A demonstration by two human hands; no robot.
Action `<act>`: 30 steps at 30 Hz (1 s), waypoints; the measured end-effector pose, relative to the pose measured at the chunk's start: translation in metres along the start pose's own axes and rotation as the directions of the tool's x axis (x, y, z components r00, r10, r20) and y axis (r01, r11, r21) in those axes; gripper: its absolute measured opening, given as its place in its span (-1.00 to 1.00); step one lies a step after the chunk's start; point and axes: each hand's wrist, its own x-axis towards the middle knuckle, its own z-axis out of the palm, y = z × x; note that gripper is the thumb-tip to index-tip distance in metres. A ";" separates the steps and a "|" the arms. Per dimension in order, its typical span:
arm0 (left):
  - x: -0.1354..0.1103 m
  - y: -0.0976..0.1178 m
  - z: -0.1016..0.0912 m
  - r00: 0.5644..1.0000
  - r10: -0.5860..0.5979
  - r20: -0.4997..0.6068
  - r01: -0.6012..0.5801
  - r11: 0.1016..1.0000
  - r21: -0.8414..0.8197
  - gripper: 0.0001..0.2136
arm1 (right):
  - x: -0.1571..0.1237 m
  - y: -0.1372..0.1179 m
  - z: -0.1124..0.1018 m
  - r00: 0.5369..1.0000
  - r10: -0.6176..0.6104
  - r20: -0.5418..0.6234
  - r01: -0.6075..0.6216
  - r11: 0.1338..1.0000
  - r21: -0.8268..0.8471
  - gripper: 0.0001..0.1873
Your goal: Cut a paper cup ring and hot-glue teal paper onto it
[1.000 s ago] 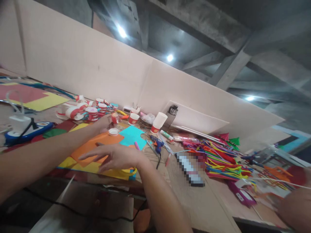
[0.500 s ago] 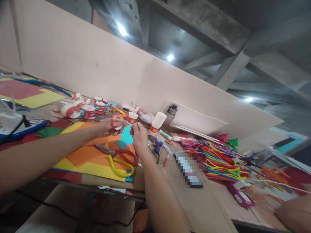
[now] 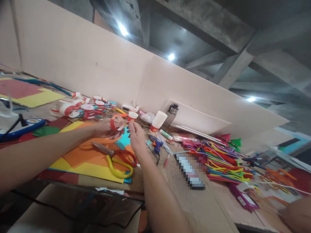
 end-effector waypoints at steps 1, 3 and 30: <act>-0.001 0.000 0.002 1.000 0.008 0.014 -0.008 1.000 0.011 -0.69 | 0.000 0.000 0.001 1.000 -0.011 0.017 0.011 1.000 -0.009 -0.63; -0.001 -0.001 0.003 0.998 0.010 0.054 -0.012 0.999 0.032 -0.69 | -0.001 -0.001 0.002 0.999 -0.018 0.027 0.019 0.999 -0.027 -0.68; 0.011 -0.009 -0.008 0.891 0.196 -0.410 -0.202 0.979 0.029 -0.74 | 0.003 0.006 -0.018 0.956 0.142 0.256 -0.049 0.940 -0.337 -0.86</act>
